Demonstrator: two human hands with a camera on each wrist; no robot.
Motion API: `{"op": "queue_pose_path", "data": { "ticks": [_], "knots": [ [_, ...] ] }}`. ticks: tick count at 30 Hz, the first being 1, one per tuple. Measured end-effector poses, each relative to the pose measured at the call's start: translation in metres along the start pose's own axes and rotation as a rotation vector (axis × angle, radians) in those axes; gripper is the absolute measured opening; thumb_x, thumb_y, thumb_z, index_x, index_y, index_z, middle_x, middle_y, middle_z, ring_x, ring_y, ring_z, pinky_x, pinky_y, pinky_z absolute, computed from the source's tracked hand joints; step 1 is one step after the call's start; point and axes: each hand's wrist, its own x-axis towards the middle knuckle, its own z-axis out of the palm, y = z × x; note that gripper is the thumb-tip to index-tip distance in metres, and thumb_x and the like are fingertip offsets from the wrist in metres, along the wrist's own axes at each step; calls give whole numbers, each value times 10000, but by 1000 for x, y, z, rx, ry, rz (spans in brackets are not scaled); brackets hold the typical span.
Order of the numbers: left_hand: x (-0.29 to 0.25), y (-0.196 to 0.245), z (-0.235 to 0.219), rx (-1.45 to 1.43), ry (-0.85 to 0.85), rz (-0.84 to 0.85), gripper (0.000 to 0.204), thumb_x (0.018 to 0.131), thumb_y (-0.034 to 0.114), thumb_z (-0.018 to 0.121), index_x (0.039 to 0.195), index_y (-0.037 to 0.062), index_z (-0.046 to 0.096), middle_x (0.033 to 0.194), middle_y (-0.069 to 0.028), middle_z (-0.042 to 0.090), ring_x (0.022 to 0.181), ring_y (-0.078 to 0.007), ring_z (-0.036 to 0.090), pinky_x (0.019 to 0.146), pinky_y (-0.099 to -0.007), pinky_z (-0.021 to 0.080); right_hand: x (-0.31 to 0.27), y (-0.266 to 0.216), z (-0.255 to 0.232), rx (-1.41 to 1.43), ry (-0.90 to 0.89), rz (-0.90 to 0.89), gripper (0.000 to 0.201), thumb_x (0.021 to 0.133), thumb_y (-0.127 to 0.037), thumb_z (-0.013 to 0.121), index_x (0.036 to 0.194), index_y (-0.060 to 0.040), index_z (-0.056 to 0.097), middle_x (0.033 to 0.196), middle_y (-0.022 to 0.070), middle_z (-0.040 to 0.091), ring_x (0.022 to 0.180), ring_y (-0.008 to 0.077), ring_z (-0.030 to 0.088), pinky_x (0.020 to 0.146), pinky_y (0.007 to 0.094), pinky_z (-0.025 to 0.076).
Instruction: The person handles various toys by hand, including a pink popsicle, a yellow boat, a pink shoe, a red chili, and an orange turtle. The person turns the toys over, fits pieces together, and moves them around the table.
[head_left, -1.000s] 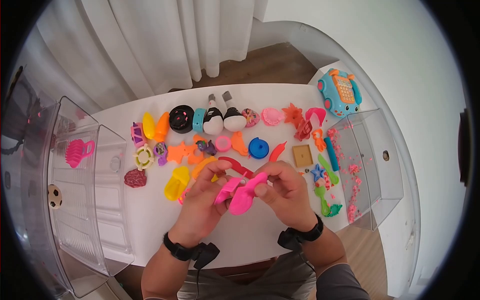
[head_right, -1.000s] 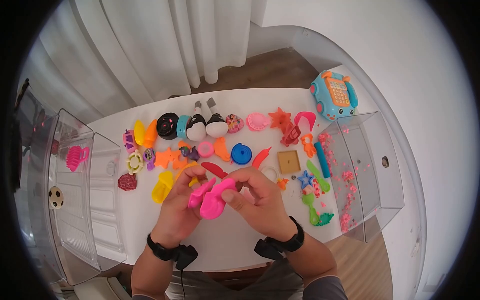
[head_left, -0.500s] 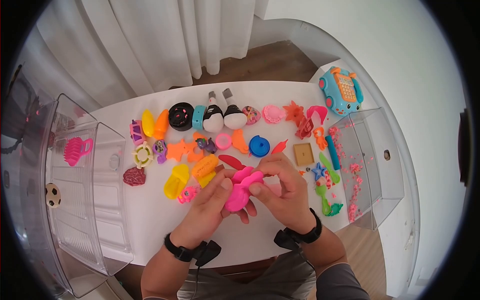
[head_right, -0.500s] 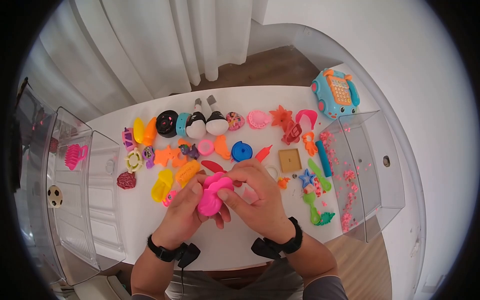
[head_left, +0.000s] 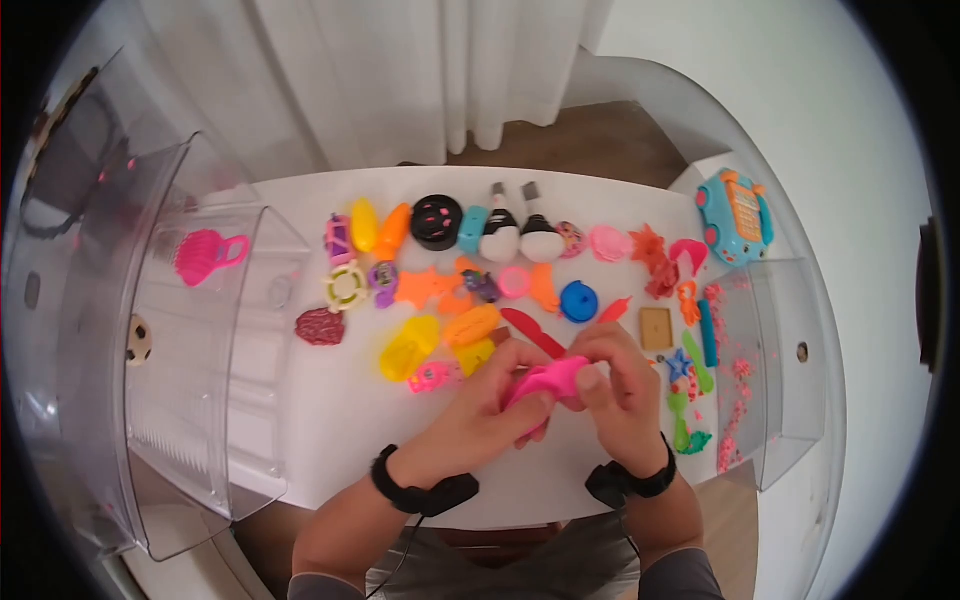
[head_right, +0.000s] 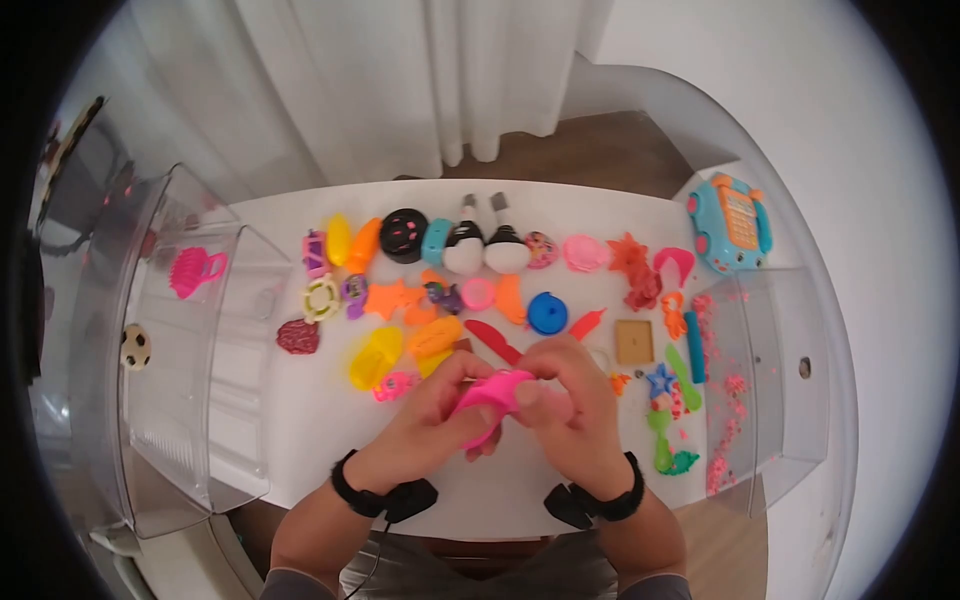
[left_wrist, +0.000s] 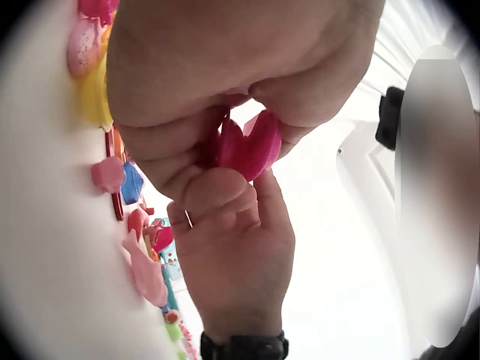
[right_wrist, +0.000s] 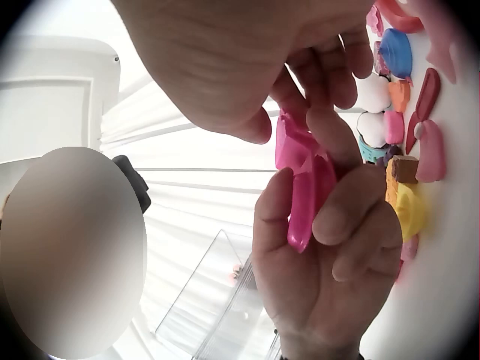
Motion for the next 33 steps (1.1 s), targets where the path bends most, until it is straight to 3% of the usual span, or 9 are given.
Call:
{"op": "queue_pose_path", "data": {
  "ticks": [4, 7, 9, 12, 14, 17, 19, 25, 33],
  "knots": [
    [0, 7, 0, -17, 84, 75, 187, 1024, 53, 603, 1201, 51, 544, 946, -61, 660, 821, -137, 684, 696, -271, 550, 0, -3, 1, 14, 10, 42, 325, 1061, -305, 618, 989, 10, 656, 966, 99, 642, 881, 204, 599, 808, 322, 477],
    [0, 4, -8, 163, 288, 222, 228, 983, 0, 626, 1205, 17, 577, 1020, -65, 690, 918, -135, 703, 778, -277, 577, 2, -2, 0, -55, 36, 50, 295, 1062, -273, 609, 969, 3, 659, 941, 93, 640, 864, 197, 595, 795, 324, 474],
    [0, 8, -14, 418, 604, 325, 265, 932, 8, 668, 1189, -17, 609, 1007, -78, 698, 918, -113, 694, 773, -272, 572, 3, 1, 0, -82, 49, 75, 259, 1052, -242, 616, 964, -2, 662, 927, 91, 636, 855, 200, 595, 792, 323, 474],
    [-17, 33, -10, 303, 755, 350, 271, 910, -5, 672, 1176, -36, 628, 971, -75, 704, 905, -115, 682, 794, -261, 556, 4, 6, -2, -154, 84, 74, 177, 1017, -175, 641, 948, -14, 663, 903, 90, 632, 843, 229, 601, 785, 337, 479],
    [-32, 34, -32, 594, 867, 352, 228, 907, 2, 677, 1128, -46, 644, 976, -84, 710, 901, -118, 678, 799, -270, 556, 6, 13, -2, -195, 119, 37, 131, 991, -140, 659, 937, -21, 661, 893, 91, 631, 840, 253, 607, 782, 353, 483],
    [-47, 29, -65, 779, 954, 342, 221, 904, 23, 676, 1116, -33, 651, 986, -112, 727, 899, -187, 715, 808, -327, 571, 6, 25, -2, -365, 177, -107, 70, 904, -95, 707, 909, -47, 656, 917, 90, 640, 871, 305, 612, 782, 409, 478],
    [-52, 28, -74, 1060, 1146, 294, 218, 901, 76, 674, 1109, 15, 664, 991, -135, 742, 913, -291, 732, 837, -395, 558, 5, 27, -2, -575, 170, -216, 94, 836, -84, 727, 898, -84, 656, 959, 69, 634, 934, 313, 600, 805, 451, 454],
    [-47, 17, -80, 1408, 1229, 109, 195, 898, 163, 664, 1073, 79, 684, 970, -109, 751, 936, -328, 711, 868, -461, 481, -2, 22, -5, -747, 110, -211, 196, 766, -109, 775, 926, -104, 661, 1020, 75, 601, 1016, 299, 563, 875, 451, 450],
    [-38, 3, -105, 1390, 1153, 199, 257, 887, 145, 657, 1138, 96, 684, 1095, -107, 734, 999, -314, 695, 877, -474, 469, -8, 31, -3, -882, 75, -180, 263, 725, -164, 813, 939, -90, 679, 1062, 73, 578, 1075, 285, 541, 925, 440, 426]
  ]
}}
